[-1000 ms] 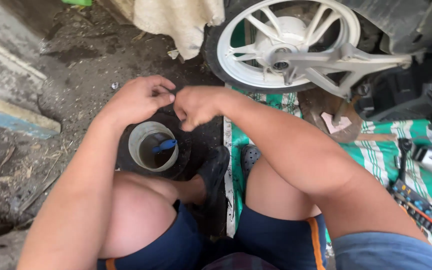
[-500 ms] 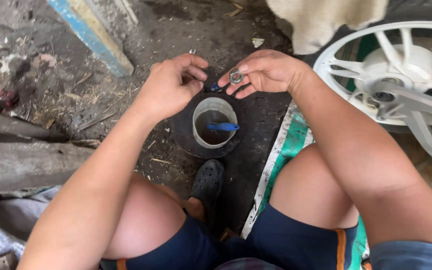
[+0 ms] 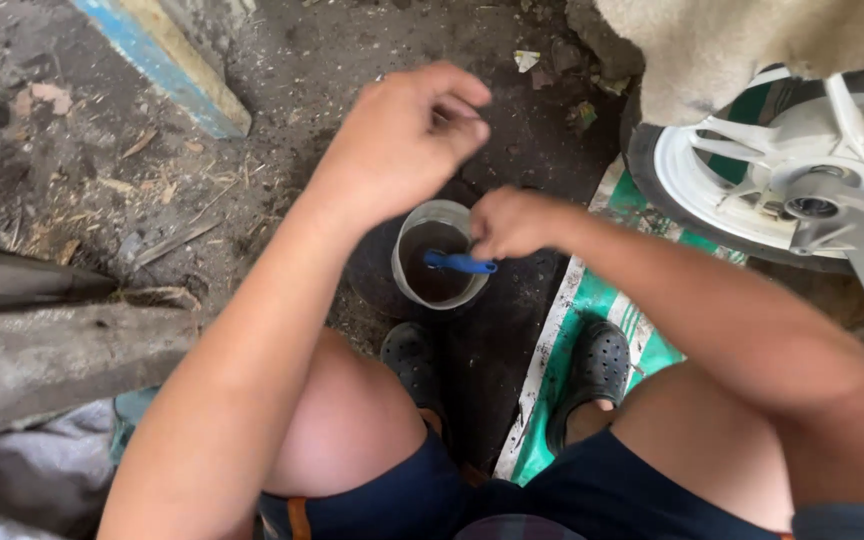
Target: The person cleans a small metal part with a brush and liquid, then installs it into the motorcycle wheel hub. They use a cordless impact wrench to tighten the hub nut, completing the wheel assembly.
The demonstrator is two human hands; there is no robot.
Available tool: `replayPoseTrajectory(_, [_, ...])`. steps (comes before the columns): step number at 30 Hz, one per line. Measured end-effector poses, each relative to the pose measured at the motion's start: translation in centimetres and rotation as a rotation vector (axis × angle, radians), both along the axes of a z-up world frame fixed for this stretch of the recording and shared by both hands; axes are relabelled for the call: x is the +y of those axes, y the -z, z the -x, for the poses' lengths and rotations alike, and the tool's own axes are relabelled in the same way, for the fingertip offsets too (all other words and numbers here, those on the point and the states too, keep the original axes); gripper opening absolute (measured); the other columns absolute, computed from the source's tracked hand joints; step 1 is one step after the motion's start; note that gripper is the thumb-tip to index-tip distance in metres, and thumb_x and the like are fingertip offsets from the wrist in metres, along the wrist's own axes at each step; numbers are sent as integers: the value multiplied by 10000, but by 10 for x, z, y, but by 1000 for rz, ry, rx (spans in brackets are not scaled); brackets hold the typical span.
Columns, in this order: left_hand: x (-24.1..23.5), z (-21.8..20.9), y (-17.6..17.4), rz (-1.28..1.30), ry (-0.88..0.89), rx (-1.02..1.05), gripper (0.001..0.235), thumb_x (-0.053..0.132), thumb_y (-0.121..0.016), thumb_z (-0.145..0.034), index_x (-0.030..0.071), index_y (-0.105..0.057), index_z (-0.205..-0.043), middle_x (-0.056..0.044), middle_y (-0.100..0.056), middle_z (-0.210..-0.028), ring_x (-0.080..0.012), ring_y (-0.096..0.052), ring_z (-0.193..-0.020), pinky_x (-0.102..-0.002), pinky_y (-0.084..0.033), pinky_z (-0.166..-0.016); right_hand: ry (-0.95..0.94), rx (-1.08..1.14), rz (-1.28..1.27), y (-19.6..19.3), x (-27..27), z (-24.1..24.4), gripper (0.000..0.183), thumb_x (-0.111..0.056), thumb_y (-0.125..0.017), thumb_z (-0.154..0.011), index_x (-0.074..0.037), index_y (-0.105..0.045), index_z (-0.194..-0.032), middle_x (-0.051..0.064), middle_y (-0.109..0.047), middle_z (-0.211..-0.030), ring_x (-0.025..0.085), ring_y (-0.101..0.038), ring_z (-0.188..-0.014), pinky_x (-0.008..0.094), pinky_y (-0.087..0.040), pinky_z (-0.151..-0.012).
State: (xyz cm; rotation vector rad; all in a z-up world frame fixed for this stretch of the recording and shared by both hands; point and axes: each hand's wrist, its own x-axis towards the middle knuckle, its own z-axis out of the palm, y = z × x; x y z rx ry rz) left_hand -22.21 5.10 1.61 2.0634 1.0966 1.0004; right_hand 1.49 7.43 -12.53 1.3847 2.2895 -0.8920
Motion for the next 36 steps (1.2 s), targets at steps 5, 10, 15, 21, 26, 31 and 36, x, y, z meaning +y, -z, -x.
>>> replayPoseTrajectory(5, [-26, -35, -35, 3, 95, 139, 294, 213, -781, -893, 59, -816, -1142, -63, -882, -958, -286, -844, -778, -408, -637, -726, -51, 324, -266, 197, 8, -25, 490, -120, -826, -749, -36, -756, -1227, 227, -780, -1096, 396, -695, -836, 473, -609, -764])
replayPoseTrajectory(10, [-19, -28, -2, 184, 30, 512, 373, 260, -769, -935, 132, -769, -1286, -129, -849, -1095, -415, -824, -844, -553, -652, -779, -54, 250, -357, 271, -15, 9, 347, -152, -748, -784, -53, -750, -1117, 227, -719, -1048, 412, -644, -779, 497, -559, -677])
replayPoseTrajectory(15, [6, -4, 11, 190, 8, 527, 423, 229, -786, -903, 82, -786, -1300, -91, -856, -1157, -346, -828, -919, -472, -637, -845, -92, 174, -437, 288, -28, 51, 231, -184, -672, -819, -70, -743, -1007, 226, -658, -1000, 427, -592, -722, 521, -507, -591])
replayPoseTrajectory(21, [42, -20, 30, 333, 74, 665, 413, 301, -773, -972, 104, -774, -1335, -140, -847, -1161, -359, -839, -915, -492, -654, -888, -190, 93, -544, 319, -21, 93, 206, -225, -581, -860, -91, -736, -875, 224, -584, -942, 445, -529, -653, 548, -446, -487])
replayPoseTrajectory(26, [73, -19, 67, 309, 84, 632, 436, 320, -748, -983, 132, -770, -1375, -136, -840, -1172, -413, -799, -1055, -571, -618, -926, -281, 26, -628, 392, -28, 88, 301, -260, -505, -895, -108, -730, -764, 221, -523, -895, 458, -477, -596, 570, -394, -400])
replayPoseTrajectory(31, [80, -23, 77, 345, 85, 658, 452, 389, -723, -1016, 181, -762, -1415, -113, -825, -1273, -427, -770, -1210, -633, -602, -1004, -324, -178, -532, 314, -25, 115, 274, -102, -551, -997, -89, -824, -1013, 133, -663, -1004, 371, -636, -828, 541, -491, -662])
replayPoseTrajectory(36, [64, -25, 63, 323, 90, 627, 438, 379, -736, -1002, 174, -778, -1387, -113, -829, -1260, -448, -771, -1187, -647, -600, -991, -430, -339, -473, 277, -28, 116, 312, -191, -545, -1067, -177, -835, -1182, 79, -722, -1265, 358, -632, -1104, 592, -430, -931])
